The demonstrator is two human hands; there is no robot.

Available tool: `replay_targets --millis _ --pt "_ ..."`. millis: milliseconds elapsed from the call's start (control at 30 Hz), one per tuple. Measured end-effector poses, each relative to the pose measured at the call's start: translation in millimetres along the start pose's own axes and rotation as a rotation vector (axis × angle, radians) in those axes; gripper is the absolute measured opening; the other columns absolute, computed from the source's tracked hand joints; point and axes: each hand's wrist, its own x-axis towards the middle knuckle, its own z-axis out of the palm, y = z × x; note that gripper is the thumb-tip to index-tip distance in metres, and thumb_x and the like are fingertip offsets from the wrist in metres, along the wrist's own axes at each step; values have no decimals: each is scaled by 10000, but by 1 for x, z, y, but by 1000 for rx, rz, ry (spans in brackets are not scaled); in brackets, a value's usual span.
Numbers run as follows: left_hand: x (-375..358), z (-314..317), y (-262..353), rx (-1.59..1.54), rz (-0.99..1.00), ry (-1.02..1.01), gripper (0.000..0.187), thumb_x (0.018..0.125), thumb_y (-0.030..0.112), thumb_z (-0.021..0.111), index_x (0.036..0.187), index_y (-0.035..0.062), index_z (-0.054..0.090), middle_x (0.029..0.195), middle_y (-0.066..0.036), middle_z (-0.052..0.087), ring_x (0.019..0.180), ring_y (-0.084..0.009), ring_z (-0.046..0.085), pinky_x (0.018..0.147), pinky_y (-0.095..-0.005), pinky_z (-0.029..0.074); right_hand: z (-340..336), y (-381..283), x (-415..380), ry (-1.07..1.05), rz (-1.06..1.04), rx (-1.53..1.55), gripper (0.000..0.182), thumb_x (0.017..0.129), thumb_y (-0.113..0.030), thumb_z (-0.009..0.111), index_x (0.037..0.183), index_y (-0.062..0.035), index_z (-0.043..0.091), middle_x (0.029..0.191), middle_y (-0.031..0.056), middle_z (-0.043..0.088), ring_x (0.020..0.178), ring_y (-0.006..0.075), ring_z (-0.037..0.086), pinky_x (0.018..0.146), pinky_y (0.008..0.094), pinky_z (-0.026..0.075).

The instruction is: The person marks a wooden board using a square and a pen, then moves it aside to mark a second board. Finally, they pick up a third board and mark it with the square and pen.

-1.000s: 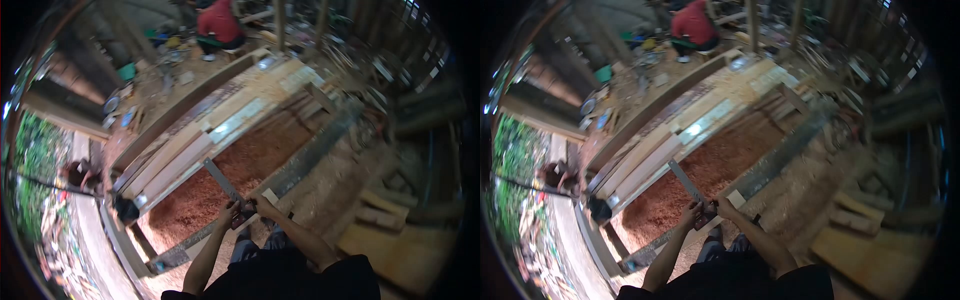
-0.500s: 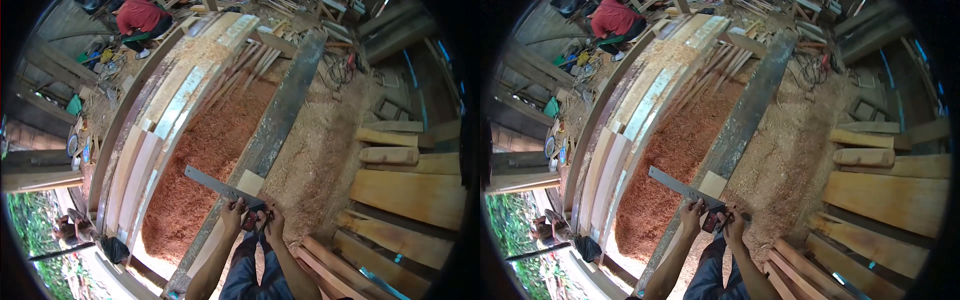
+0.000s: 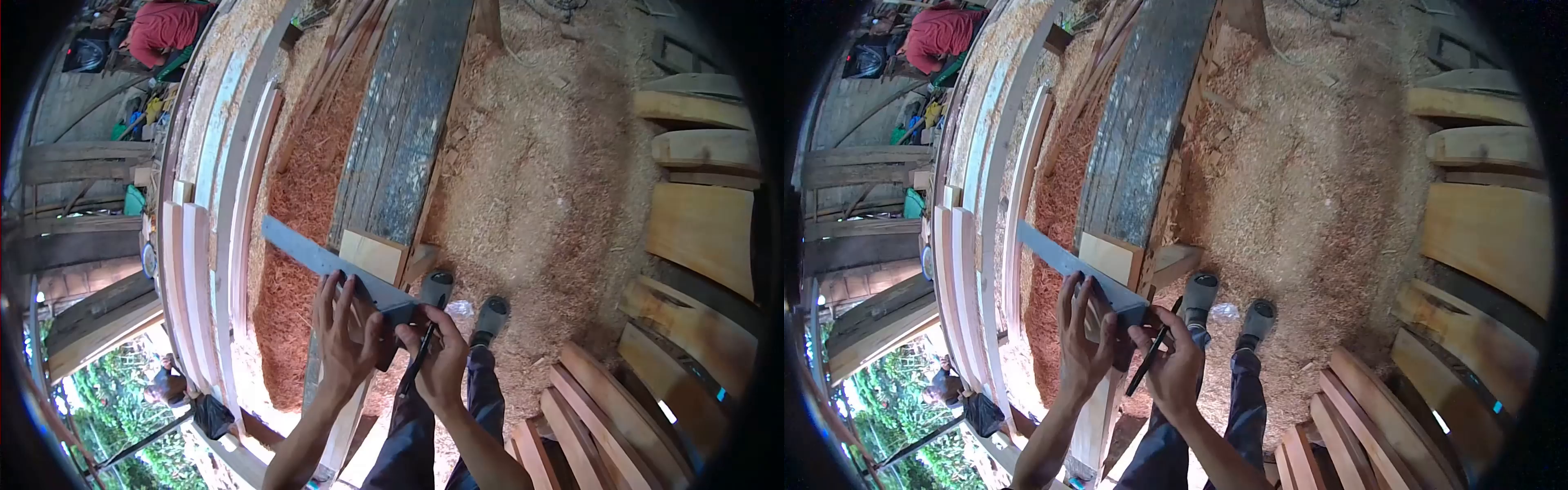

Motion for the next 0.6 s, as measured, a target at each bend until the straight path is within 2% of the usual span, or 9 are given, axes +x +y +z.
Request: replay_targets --millis 33,67,133,233,333,433,600 --pt "-2 3 -2 11 -8 -12 570 901 276 605 1376 13 432 1450 -228 331 1365 -406 305 1103 -488 296 1 3 -4 8 -40 22 416 867 -125 709 1198 56 534 981 106 646 906 138 632 703 246 531" --pt "-2 7 -3 -25 20 9 649 878 355 622 1385 7 417 1450 -248 330 1367 -432 288 1103 -519 266 0 0 -6 -1 -5 1 465 863 -123 711 1247 60 523 1002 122 650 900 136 635 627 228 530" --pt "-6 14 -10 -92 45 20 778 856 491 616 1416 8 374 1478 -268 280 1388 -457 232 1108 -558 218 0 10 -9 3 -40 -33 475 857 -113 714 1255 63 523 1016 131 651 900 139 637 614 223 533" --pt "-7 11 -13 -134 57 2 763 863 474 614 1416 6 376 1482 -270 265 1386 -454 233 1107 -558 216 -1 11 -10 -16 -100 -130 468 859 -67 700 1268 75 522 1062 166 651 904 153 648 611 220 554" --pt "-13 7 -21 -109 50 -34 748 869 455 612 1418 5 376 1485 -275 251 1384 -447 238 1111 -538 226 2 10 -12 -23 -102 -8 420 893 -34 641 1273 84 509 1128 201 636 926 164 656 671 234 569" --pt "-16 10 -23 -107 -41 26 744 868 434 617 1422 2 374 1477 -281 259 1374 -441 262 1111 -514 243 6 2 -9 -19 -18 15 424 898 -50 640 1279 80 508 1150 206 628 930 165 655 684 237 569" --pt "-2 7 -28 -156 -11 10 765 851 426 643 1429 6 371 1487 -287 240 1378 -434 268 1104 -502 260 11 1 -5 -26 -65 24 441 908 -53 624 1304 74 477 1106 181 636 921 161 655 701 231 569"
